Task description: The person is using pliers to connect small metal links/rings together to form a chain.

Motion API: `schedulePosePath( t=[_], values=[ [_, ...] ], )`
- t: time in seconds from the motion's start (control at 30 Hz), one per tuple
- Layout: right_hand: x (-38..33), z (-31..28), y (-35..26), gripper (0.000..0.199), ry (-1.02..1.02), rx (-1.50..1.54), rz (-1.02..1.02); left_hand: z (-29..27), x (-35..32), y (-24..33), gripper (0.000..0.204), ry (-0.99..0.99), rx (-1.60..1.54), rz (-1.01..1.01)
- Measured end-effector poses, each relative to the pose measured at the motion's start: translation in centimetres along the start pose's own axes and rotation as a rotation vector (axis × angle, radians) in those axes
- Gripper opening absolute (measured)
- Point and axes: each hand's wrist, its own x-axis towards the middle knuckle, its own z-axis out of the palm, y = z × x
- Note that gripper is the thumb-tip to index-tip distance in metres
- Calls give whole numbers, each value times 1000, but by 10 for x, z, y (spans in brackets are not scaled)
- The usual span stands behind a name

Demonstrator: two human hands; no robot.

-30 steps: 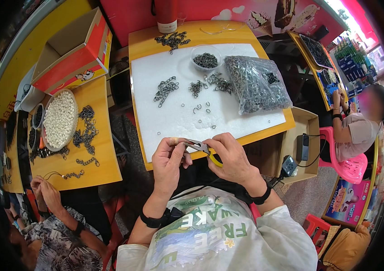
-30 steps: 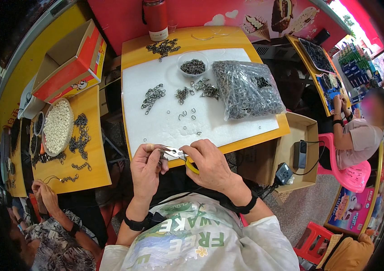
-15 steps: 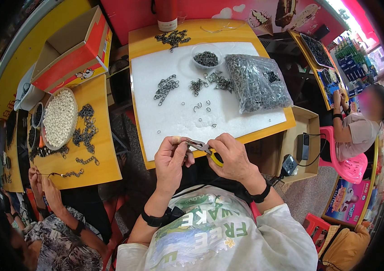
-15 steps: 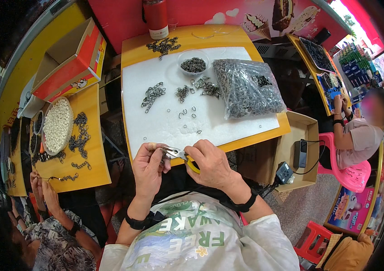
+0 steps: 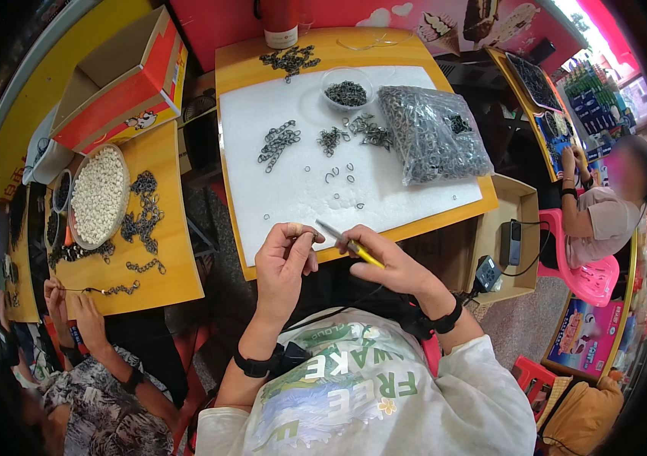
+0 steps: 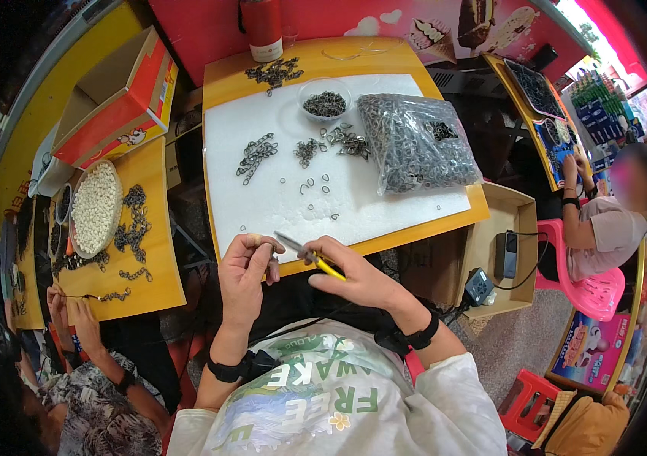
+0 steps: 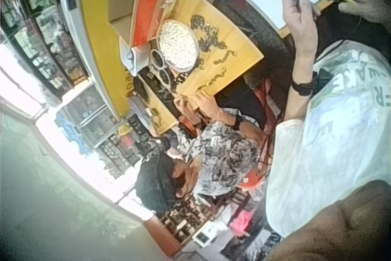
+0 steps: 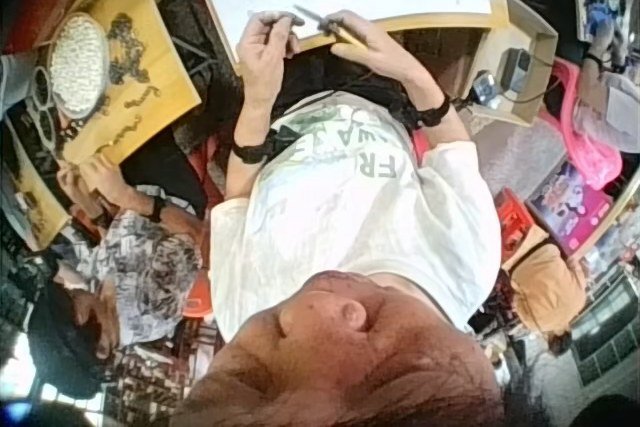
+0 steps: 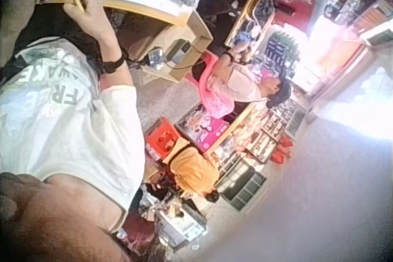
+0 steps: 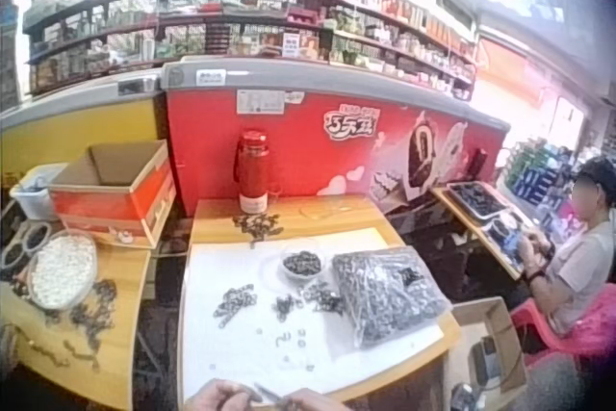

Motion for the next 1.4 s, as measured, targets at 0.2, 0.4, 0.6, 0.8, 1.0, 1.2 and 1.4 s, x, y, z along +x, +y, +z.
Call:
schedulePosePath(
  t=[0.2,0.4,0.6,0.8,1.0,1.2,1.4],
  values=[
    [17,6,-20,30,126,261,82,5,-4,7,8,24,58,-48],
    [25,17,-29,27,283,138,85,10,-12,8,9,53,276,-37],
    [27,16,-32,22,238,82,107,6,-13,-3,8,36,437,94],
    [28,18,-28,23,227,84,128,5,-9,-5,7,-24,441,23],
    [19,11,-20,25,258,111,101,6,-6,5,7,13,230,-68],
    [-1,6,-14,27,186,-172,-20,1,-3,6,9,39,97,-31],
    [-6,6,-11,26,194,-260,-31,5,-6,6,9,46,67,-19]
  ],
)
